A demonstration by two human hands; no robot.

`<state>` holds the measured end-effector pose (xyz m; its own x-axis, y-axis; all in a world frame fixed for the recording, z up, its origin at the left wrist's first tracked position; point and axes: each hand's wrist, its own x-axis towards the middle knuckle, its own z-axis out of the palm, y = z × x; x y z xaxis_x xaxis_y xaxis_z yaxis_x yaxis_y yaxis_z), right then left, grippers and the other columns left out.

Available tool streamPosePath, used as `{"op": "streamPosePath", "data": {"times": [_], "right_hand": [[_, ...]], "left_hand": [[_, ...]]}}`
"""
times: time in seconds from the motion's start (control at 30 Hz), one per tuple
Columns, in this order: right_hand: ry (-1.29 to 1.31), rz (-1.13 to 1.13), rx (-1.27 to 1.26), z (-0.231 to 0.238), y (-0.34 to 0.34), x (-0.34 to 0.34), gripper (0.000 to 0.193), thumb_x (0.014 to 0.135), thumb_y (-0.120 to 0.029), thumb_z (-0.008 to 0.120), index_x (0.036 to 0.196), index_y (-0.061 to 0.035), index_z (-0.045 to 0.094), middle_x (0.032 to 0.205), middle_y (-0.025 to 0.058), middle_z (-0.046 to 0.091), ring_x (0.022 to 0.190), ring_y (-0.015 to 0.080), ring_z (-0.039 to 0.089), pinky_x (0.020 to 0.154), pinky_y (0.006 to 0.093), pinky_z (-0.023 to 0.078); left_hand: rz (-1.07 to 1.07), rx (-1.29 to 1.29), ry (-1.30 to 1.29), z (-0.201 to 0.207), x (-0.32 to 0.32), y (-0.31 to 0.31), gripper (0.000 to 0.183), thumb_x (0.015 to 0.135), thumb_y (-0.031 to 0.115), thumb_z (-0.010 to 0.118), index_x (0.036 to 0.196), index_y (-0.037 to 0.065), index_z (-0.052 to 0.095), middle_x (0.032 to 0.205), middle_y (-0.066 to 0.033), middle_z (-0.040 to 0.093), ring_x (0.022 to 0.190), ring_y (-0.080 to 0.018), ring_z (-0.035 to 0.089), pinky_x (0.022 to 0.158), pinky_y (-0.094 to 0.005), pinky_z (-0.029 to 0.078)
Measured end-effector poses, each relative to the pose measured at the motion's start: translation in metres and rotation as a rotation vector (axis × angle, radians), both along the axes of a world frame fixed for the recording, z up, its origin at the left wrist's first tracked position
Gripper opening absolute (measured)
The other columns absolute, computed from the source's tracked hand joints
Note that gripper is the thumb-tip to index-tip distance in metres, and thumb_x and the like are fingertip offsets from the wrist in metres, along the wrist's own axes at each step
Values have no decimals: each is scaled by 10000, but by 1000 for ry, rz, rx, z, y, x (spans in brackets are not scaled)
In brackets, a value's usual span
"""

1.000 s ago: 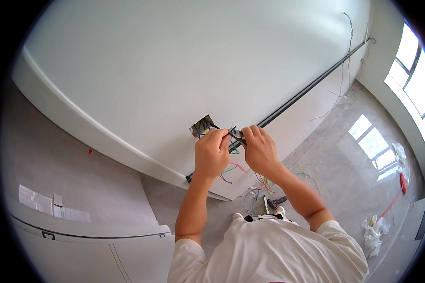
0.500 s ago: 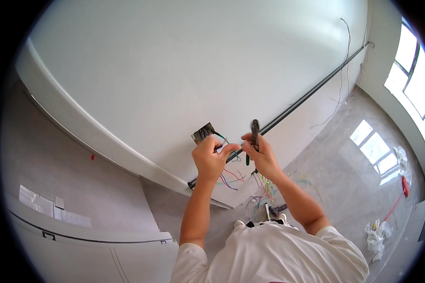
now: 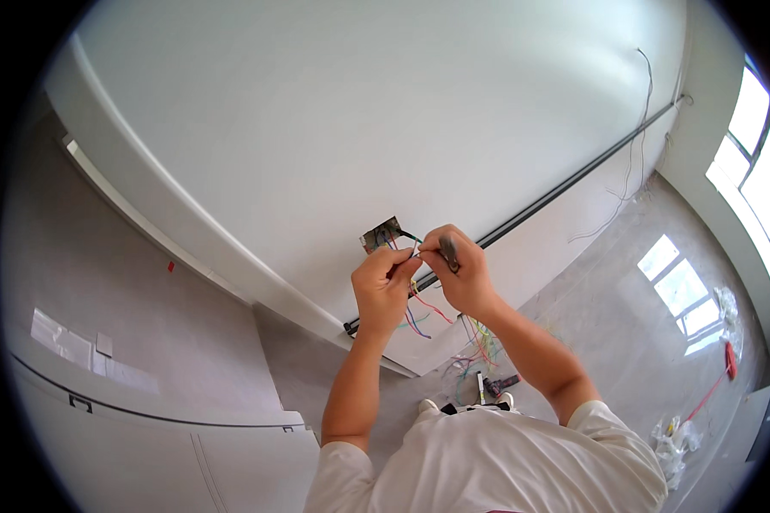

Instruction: The person installs a rectangular electrical fixture on the ceiling by positioning a dark cover plate over the junction box and securing it with a cordless drill. They then move to a wall outlet, strip the ends of several colored wires using pliers, and prepare them for connection.

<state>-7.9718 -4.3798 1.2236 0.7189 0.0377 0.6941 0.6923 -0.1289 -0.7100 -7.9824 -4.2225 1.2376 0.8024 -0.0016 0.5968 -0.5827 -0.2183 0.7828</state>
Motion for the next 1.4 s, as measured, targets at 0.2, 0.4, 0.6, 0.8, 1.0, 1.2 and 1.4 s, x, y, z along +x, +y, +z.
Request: {"op": "streamPosePath", "data": {"times": [0.2,0.4,0.6,0.8,1.0,1.2,1.4], "right_hand": [[-572,-252,-291,4,-6,9,476,522,67,624,971,-75,690,950,57,619,740,250,581,654,353,455],[-16,53,-77,9,-9,8,71,897,-20,699,948,10,659,926,85,604,717,190,545,632,299,437],[42,89,-110,11,-14,3,58,879,14,684,914,22,638,900,86,589,704,169,513,617,307,419],[95,102,-107,11,-21,4,41,878,25,659,892,29,621,892,82,582,690,168,500,613,310,413],[119,183,-138,13,-26,8,58,899,-3,659,896,27,610,880,84,571,681,189,496,614,328,409],[116,171,-304,15,-31,7,114,902,-8,667,911,26,558,874,125,541,684,279,501,616,377,413],[194,141,-370,17,-29,0,104,928,-61,640,899,17,578,838,111,551,689,229,517,617,362,416]], "left_hand": [[-25,213,-127,8,2,9,75,857,-63,714,911,-14,699,729,-26,596,633,-86,522,583,-248,415],[-125,34,133,7,1,13,84,847,-86,700,903,-24,688,733,-8,600,635,-67,522,570,-241,401],[-139,-39,148,-1,3,5,89,842,-102,685,878,-20,684,721,9,596,615,-42,504,544,-222,375],[-179,-134,240,0,3,1,123,836,-123,675,867,-5,687,728,28,597,622,-32,492,553,-207,366],[-134,54,109,7,1,4,129,810,-120,686,875,-10,667,787,-36,620,624,-109,560,555,-254,425],[1,341,-148,10,-1,2,133,801,-101,710,878,-9,651,815,-92,631,644,-220,598,575,-308,467],[43,479,-306,7,-1,2,165,759,-99,721,872,0,652,827,-102,645,676,-282,638,570,-365,494]]}}
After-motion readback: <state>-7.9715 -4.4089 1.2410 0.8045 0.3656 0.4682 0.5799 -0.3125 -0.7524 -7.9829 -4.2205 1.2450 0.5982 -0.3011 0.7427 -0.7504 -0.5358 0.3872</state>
